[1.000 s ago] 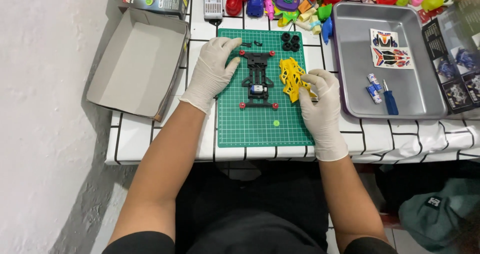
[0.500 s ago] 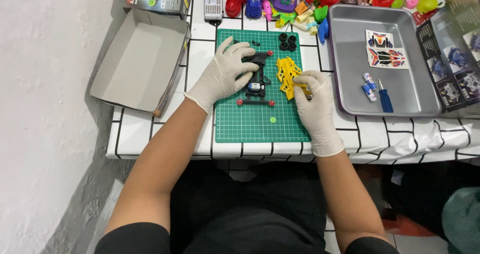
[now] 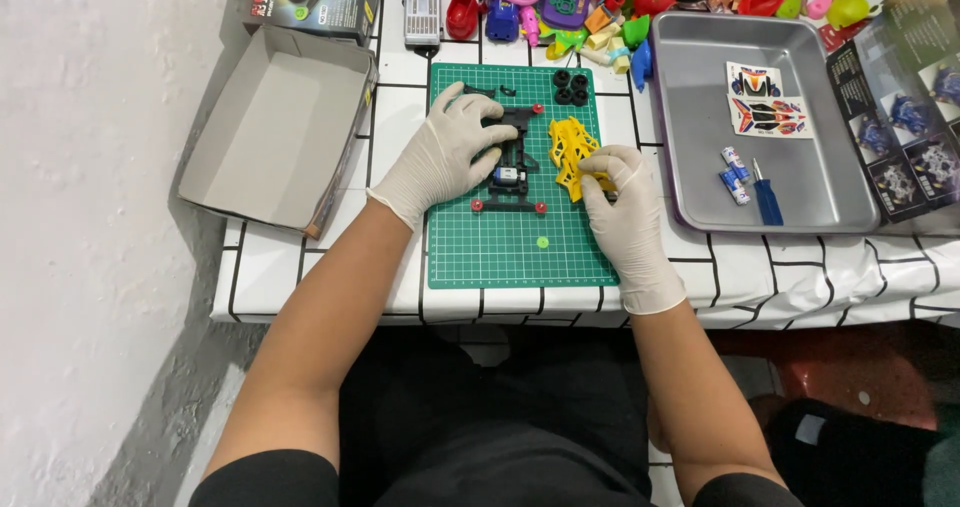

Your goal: The person assembles a toy car chassis on a green cutting mat. They attach red wheels to the black frame, secure a battery pack, and use a screwdriver to tighten components. Finally, they place a yellow body shell onto the chassis.

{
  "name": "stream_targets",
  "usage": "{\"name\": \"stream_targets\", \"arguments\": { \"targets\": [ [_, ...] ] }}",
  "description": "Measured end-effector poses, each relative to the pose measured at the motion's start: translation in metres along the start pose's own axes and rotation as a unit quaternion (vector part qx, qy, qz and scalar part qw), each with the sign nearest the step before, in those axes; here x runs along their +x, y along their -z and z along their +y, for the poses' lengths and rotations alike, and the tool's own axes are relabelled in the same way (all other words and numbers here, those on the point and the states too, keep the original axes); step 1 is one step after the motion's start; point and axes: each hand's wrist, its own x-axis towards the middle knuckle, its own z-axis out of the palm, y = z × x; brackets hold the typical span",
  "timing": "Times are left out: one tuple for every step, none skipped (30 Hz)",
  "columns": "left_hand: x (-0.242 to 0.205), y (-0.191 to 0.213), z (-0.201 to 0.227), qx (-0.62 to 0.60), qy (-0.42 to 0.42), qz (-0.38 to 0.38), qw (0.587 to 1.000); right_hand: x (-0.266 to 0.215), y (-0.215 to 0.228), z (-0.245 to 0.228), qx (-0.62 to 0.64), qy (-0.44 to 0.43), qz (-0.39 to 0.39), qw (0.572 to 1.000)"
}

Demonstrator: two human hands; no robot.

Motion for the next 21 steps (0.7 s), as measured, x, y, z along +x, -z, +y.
{"name": "stream_targets", "arguments": {
  "targets": [
    [0.000, 0.003, 0.000, 0.001, 0.000, 0.000, 1.000, 0.001, 0.000, 0.000, 0.001, 0.001, 0.000, 1.000],
    [0.001, 0.005, 0.000, -0.010, 0.000, 0.000, 1.000, 0.001, -0.001, 0.000, -0.001, 0.002, -0.001, 1.000],
    [0.000, 0.007, 0.001, -0.022, 0.000, -0.002, 1.000, 0.000, 0.000, 0.000, -0.003, 0.002, -0.003, 1.000],
    [-0.001, 0.005, 0.001, -0.023, 0.001, -0.003, 1.000, 0.000, 0.000, 0.000, -0.003, 0.001, -0.003, 1.000],
    [0.000, 0.003, -0.001, -0.016, -0.004, -0.004, 1.000, 0.000, 0.000, -0.001, -0.003, 0.000, -0.004, 1.000],
    [0.000, 0.001, -0.002, -0.009, -0.009, -0.006, 1.000, 0.001, 0.000, -0.001, -0.002, -0.001, -0.004, 1.000],
    [0.001, 0.001, -0.001, -0.009, -0.010, -0.006, 1.000, 0.001, 0.000, 0.001, -0.002, -0.002, -0.004, 1.000],
    [0.001, 0.002, -0.001, -0.010, -0.007, -0.015, 1.000, 0.000, 0.000, 0.002, 0.002, -0.003, -0.006, 1.000],
    [0.003, 0.002, 0.000, -0.010, -0.004, -0.023, 1.000, 0.000, -0.001, 0.003, 0.007, -0.003, -0.006, 1.000],
    [0.004, 0.003, 0.000, -0.011, -0.006, -0.023, 1.000, 0.002, -0.001, 0.002, 0.006, -0.004, -0.005, 1.000],
    [0.004, 0.004, 0.000, -0.010, -0.005, -0.024, 1.000, 0.002, -0.001, 0.001, 0.004, -0.001, -0.009, 1.000],
    [0.003, 0.005, 0.001, -0.010, -0.004, -0.025, 1.000, 0.002, -0.001, 0.000, 0.001, 0.001, -0.012, 1.000],
    [0.003, 0.004, 0.001, -0.010, -0.004, -0.026, 1.000, 0.003, 0.000, -0.002, 0.002, 0.000, -0.012, 1.000],
    [0.002, 0.004, 0.000, -0.012, -0.006, -0.021, 1.000, 0.003, 0.001, -0.003, 0.009, -0.010, -0.019, 1.000],
    [0.001, 0.004, 0.001, -0.015, -0.009, -0.015, 1.000, 0.003, 0.003, -0.004, 0.015, -0.021, -0.025, 0.999],
    [0.001, 0.004, 0.001, -0.016, -0.010, -0.016, 1.000, 0.002, 0.003, -0.003, 0.014, -0.022, -0.024, 0.999],
    [0.001, 0.004, 0.001, -0.019, -0.013, -0.011, 1.000, 0.003, 0.003, -0.002, 0.016, -0.025, -0.020, 0.999],
    [0.001, 0.004, 0.000, -0.021, -0.016, -0.006, 1.000, 0.003, 0.002, -0.001, 0.018, -0.028, -0.016, 0.999],
    [0.002, 0.002, -0.002, -0.022, -0.018, -0.007, 1.000, 0.003, 0.003, -0.004, 0.017, -0.030, -0.014, 0.999],
    [0.003, -0.001, -0.004, -0.036, -0.014, 0.001, 0.999, 0.004, 0.004, -0.007, 0.020, -0.038, -0.011, 0.999],
    [0.002, -0.003, -0.006, -0.050, -0.009, 0.008, 0.999, 0.004, 0.005, -0.010, 0.023, -0.046, -0.009, 0.999]
  ]
}}
